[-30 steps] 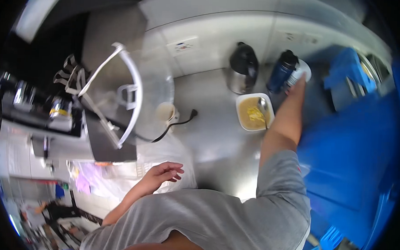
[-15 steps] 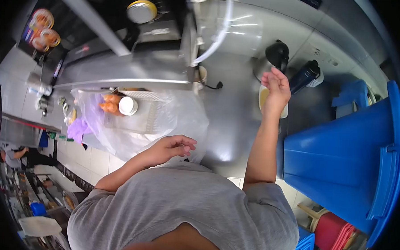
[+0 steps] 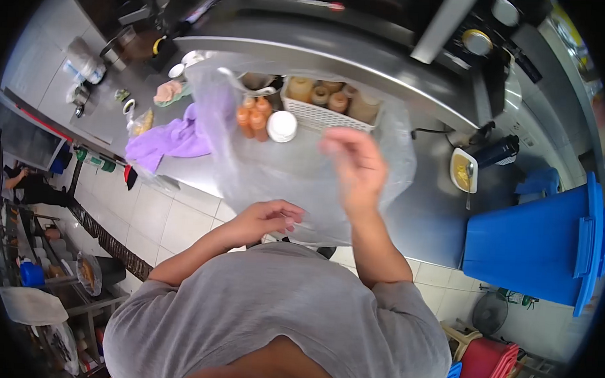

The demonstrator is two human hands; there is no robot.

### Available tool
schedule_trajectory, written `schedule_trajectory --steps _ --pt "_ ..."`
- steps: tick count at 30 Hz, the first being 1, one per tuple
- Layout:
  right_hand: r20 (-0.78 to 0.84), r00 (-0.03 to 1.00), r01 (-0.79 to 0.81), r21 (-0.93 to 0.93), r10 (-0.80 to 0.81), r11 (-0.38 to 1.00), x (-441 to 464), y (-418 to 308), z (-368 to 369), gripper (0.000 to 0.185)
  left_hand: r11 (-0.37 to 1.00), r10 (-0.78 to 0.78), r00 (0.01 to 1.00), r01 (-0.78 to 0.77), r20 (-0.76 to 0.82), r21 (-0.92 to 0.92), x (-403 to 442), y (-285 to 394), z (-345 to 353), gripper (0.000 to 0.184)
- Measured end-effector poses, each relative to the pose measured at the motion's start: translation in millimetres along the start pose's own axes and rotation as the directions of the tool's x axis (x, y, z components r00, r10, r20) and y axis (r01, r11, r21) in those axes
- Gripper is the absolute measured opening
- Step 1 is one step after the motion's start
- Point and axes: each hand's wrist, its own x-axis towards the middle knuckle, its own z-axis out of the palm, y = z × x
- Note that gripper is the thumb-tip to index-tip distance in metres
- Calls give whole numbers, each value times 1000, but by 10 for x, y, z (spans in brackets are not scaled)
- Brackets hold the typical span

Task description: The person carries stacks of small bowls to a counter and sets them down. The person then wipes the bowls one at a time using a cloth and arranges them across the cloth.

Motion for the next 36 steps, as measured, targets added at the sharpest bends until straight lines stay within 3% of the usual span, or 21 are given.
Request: schedule_trajectory --steps 4,5,8,11,14,16,18,21,24,28,31,33,36 --pt "389 866 -326 -37 315 945 -366 470 1302 15 1000 17 951 -14 -307 11 -1101 -251 -704 33" --pt "467 816 -346 -81 342 935 -455 582 1565 15 997 55 910 -69 -411 -19 -1394 -374 -840 33" --pt "654 630 -402 -188 419 896 -694 944 2308 16 987 -67 737 -50 -672 -153 -2275 -405 -1051 33" --pt "735 464 -440 -293 494 849 -925 1359 2812 20 968 -129 570 -105 -811 -227 -2890 -612 -1177 33" --pt "782 487 -156 -360 389 920 -883 1715 3118 22 938 -194 458 -173 -868 -300 -3185 -814 -1284 33" --pt "651 618 -44 -531 441 846 -612 2022 3254 26 916 -232 476 -186 -848 -355 -3185 -774 -1375 34" --pt "463 755 -32 -681 464 732 -248 2528 3301 36 929 -235 548 -115 -803 -351 -3090 -753 -1532 34" --pt "27 905 -135 -929 424 346 40 2840 3438 46 955 -167 625 -91 -763 -283 -2808 -833 -1910 33" --pt "140 854 31 -975 501 220 -22 3414 3365 51 974 -81 592 -125 -802 -190 -2500 -592 -2163 33" --pt "274 832 62 -910 483 410 148 3785 3403 41 975 -67 627 -124 -776 -185 -2356 -488 -2350 34" --pt "64 907 -149 -877 417 458 628 3431 3586 37 968 -142 618 -78 -773 -240 -2409 -512 -2542 34" --pt "5 988 -72 -867 153 493 996 3319 3753 39 955 -177 578 -93 -796 -280 -2444 -560 -2857 33" --pt "-58 984 33 -873 -171 486 1530 3492 3867 41 954 -208 581 -59 -787 -295 -2401 -597 -3442 32"
